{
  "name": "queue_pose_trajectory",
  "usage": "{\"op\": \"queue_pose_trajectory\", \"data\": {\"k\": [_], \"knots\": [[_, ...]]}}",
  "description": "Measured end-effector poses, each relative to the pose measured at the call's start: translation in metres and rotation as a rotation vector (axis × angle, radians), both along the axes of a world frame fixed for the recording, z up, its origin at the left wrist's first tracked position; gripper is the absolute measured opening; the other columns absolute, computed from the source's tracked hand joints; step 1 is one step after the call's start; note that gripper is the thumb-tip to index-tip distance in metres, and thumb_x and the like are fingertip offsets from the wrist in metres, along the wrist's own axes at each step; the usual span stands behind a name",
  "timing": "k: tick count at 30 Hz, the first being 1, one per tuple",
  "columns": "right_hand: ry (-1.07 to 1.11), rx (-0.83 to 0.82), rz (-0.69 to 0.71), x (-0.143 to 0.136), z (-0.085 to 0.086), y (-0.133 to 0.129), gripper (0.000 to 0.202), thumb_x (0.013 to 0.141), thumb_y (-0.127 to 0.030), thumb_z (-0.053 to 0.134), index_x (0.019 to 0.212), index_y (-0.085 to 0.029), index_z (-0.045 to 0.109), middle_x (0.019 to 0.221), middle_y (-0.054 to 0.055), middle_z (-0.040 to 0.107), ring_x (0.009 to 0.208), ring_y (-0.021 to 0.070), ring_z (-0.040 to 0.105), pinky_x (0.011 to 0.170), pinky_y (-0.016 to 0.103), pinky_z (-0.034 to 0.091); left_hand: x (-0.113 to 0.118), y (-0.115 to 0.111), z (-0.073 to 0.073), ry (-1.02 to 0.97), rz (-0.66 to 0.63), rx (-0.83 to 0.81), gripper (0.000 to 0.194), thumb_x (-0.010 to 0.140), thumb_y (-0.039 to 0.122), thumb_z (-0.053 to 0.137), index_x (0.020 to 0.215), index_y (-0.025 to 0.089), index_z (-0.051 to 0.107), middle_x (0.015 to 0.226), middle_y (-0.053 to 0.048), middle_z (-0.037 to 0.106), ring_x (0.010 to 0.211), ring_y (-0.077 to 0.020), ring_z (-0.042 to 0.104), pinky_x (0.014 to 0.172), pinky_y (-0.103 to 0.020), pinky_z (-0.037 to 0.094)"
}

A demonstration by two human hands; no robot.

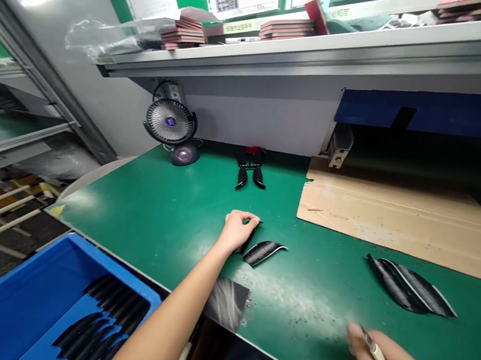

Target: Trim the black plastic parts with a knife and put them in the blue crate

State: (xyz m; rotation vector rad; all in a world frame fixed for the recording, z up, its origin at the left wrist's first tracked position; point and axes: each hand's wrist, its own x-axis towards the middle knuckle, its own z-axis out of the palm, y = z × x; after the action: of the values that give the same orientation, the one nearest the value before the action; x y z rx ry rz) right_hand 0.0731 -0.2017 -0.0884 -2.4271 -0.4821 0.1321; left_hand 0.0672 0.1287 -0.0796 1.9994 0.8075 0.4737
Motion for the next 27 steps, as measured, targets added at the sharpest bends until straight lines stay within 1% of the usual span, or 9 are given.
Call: {"op": "queue_pose_trajectory", "data": {"k": [3, 7, 9, 12, 16, 18, 20, 23, 27], "knots": [[-0.131, -0.152, -0.095, 0.049, 0.008, 0.001, 0.052, 0.087, -0.062, 0.043, 0.053, -0.023, 0.041, 0.046, -0.002, 0.040, 0.042, 0.0146, 0.037, 0.038, 0.023, 0.034, 0.005, -0.012, -0.011, 0.038, 0.004, 0.114, 0.023, 0.075, 0.032, 0.061, 0.095, 0.022, 0.068, 0.106, -0.011, 0.057, 0.119, -0.0314, 0.039, 0.106, -0.048, 0.026], [-0.194, -0.196, -0.161, 0.104, 0.012, 0.015, 0.028, 0.089, -0.044, 0.048, 0.089, -0.020, 0.063, 0.090, 0.009, 0.064, 0.068, 0.0242, 0.057, 0.048, 0.029, 0.036, 0.002, -0.024, -0.004, 0.064, 0.040, 0.186, 0.031, 0.082, 0.035, 0.051, 0.107, 0.018, 0.062, 0.116, -0.016, 0.047, 0.125, -0.0350, 0.026, 0.106, -0.053, 0.021], [-0.162, -0.165, -0.075, 0.108, 0.016, 0.020, 0.024, 0.087, -0.030, 0.049, 0.097, -0.017, 0.065, 0.091, 0.012, 0.065, 0.074, 0.0267, 0.060, 0.054, 0.031, 0.040, -0.006, -0.036, 0.010, 0.052, 0.053, 0.221, 0.033, 0.084, 0.036, 0.048, 0.109, 0.018, 0.058, 0.119, -0.016, 0.046, 0.127, -0.0345, 0.024, 0.107, -0.052, 0.021], [-0.081, -0.042, 0.151, 0.079, 0.039, 0.020, 0.020, 0.088, -0.025, 0.049, 0.095, -0.020, 0.067, 0.086, 0.006, 0.067, 0.076, 0.0216, 0.063, 0.063, 0.028, 0.048, -0.026, -0.074, 0.035, 0.016, 0.012, 0.160, 0.036, 0.089, 0.045, 0.041, 0.110, 0.021, 0.055, 0.115, -0.012, 0.052, 0.119, -0.0298, 0.037, 0.100, -0.045, 0.033], [-0.037, 0.267, 0.792, 0.016, 0.078, 0.011, 0.030, 0.087, -0.007, 0.040, 0.089, -0.023, 0.066, 0.092, 0.001, 0.066, 0.084, 0.0135, 0.062, 0.078, 0.023, 0.049, -0.045, -0.138, 0.058, 0.090, -0.441, -0.642, 0.050, 0.085, 0.061, 0.043, 0.097, 0.017, 0.061, 0.083, -0.007, 0.062, 0.079, -0.0218, 0.057, 0.072, -0.033, 0.044], [-0.151, 0.331, 0.903, -0.006, 0.082, 0.005, 0.041, 0.082, 0.000, 0.035, 0.095, -0.023, 0.066, 0.098, 0.003, 0.066, 0.088, 0.0141, 0.061, 0.079, 0.024, 0.049, -0.046, -0.162, 0.062, 0.004, -0.522, -1.009, 0.048, 0.082, 0.060, 0.051, 0.092, 0.015, 0.061, 0.075, -0.005, 0.060, 0.067, -0.0158, 0.056, 0.063, -0.026, 0.043], [-0.301, 0.380, 0.660, -0.020, 0.072, 0.000, 0.040, 0.083, -0.003, 0.039, 0.102, -0.025, 0.065, 0.109, 0.005, 0.062, 0.093, 0.0167, 0.061, 0.075, 0.024, 0.052, -0.043, -0.176, 0.064, -0.241, -0.353, -1.172, 0.040, 0.080, 0.055, 0.059, 0.083, 0.015, 0.056, 0.066, 0.000, 0.055, 0.061, -0.0121, 0.054, 0.060, -0.023, 0.044], [-0.225, 0.479, 0.196, -0.034, 0.048, -0.003, 0.023, 0.089, -0.020, 0.054, 0.109, -0.024, 0.063, 0.106, 0.007, 0.064, 0.088, 0.0187, 0.064, 0.063, 0.019, 0.053, -0.044, -0.187, 0.068, -0.629, -0.054, -1.127, 0.029, 0.085, 0.044, 0.058, 0.076, 0.018, 0.048, 0.066, 0.003, 0.049, 0.069, -0.0137, 0.058, 0.074, -0.031, 0.051], [0.116, 0.535, 0.176, -0.041, 0.034, 0.005, 0.021, 0.093, -0.036, 0.053, 0.103, -0.021, 0.064, 0.083, 0.002, 0.068, 0.076, 0.0173, 0.066, 0.059, 0.017, 0.052, -0.057, -0.195, 0.076, -0.827, -0.074, -1.064, 0.012, 0.090, 0.028, 0.052, 0.082, 0.019, 0.049, 0.076, 0.002, 0.053, 0.085, -0.0168, 0.060, 0.093, -0.043, 0.046]]}}
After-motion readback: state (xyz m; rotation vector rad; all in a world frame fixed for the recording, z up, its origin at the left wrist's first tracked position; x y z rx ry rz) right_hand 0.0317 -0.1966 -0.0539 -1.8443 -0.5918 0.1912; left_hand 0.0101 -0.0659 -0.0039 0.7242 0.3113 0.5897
